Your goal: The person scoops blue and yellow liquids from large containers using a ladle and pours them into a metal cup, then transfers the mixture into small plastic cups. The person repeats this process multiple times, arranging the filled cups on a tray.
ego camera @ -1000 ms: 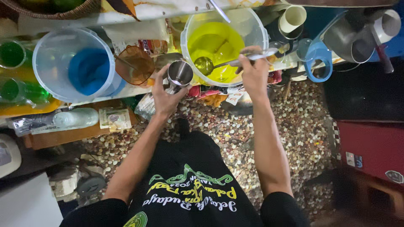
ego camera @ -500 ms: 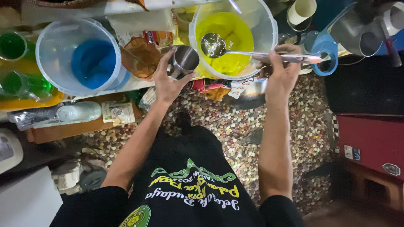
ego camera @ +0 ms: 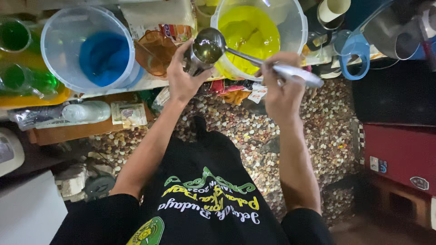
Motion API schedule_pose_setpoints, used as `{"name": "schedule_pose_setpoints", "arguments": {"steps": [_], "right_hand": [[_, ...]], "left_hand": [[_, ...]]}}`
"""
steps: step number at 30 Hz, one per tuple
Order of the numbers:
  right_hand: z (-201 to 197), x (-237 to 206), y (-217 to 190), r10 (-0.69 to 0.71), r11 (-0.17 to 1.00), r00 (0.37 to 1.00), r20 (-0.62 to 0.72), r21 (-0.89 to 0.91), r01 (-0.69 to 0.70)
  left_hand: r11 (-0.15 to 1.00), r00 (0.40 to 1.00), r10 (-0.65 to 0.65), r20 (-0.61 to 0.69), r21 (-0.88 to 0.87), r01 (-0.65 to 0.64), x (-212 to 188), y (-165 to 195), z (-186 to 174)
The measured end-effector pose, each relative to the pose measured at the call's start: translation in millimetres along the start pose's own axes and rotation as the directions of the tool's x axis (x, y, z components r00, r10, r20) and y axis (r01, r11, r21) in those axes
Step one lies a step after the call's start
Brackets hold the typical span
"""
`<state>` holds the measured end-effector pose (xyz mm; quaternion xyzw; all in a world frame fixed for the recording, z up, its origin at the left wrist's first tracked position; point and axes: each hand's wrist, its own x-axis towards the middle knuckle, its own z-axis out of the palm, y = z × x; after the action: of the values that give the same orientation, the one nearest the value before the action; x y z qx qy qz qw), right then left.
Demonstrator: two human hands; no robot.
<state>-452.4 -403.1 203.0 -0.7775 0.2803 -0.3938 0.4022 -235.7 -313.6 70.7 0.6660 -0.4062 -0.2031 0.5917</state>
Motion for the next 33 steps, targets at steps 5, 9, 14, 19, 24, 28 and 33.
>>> {"name": "schedule_pose_setpoints", "arguments": {"steps": [5,9,14,19,24,28,33], "right_hand": [[4,-11,-11,-0.379,0.883,0.888,0.26,-0.186,0.431],[-5,-33,-9,-0.351,0.894,0.9,0.259,-0.194,0.404],[-9,-44,34,-0.125,0.959,0.975,-0.182,0.23,0.166],[-19,-41,69,0.049,0.98,0.962,-0.269,-0.171,-0.098],[-14,-31,82,0.031,0.941,0.991,-0.133,-0.331,-0.074],[-7,-32,87,0.12,0.954,0.981,-0.152,-0.255,-0.157],[-12,-28,98,0.259,0.965,0.934,-0.246,0.024,-0.261]], "left_hand": [[0.998,0.998,0.057,-0.013,-0.034,-0.057,-3,-3,-2],[0.993,0.994,0.107,-0.011,0.049,-0.106,-5,-6,-1],[0.999,0.999,0.047,0.005,-0.008,-0.047,-19,-14,7],[0.995,0.995,0.091,0.038,0.043,-0.093,-32,-21,23],[0.99,0.991,0.122,0.059,0.066,-0.126,-46,-20,23],[0.99,0.992,0.125,0.035,0.064,-0.127,-46,-15,24],[0.996,0.999,0.053,0.013,0.068,-0.054,-41,-13,20]]}}
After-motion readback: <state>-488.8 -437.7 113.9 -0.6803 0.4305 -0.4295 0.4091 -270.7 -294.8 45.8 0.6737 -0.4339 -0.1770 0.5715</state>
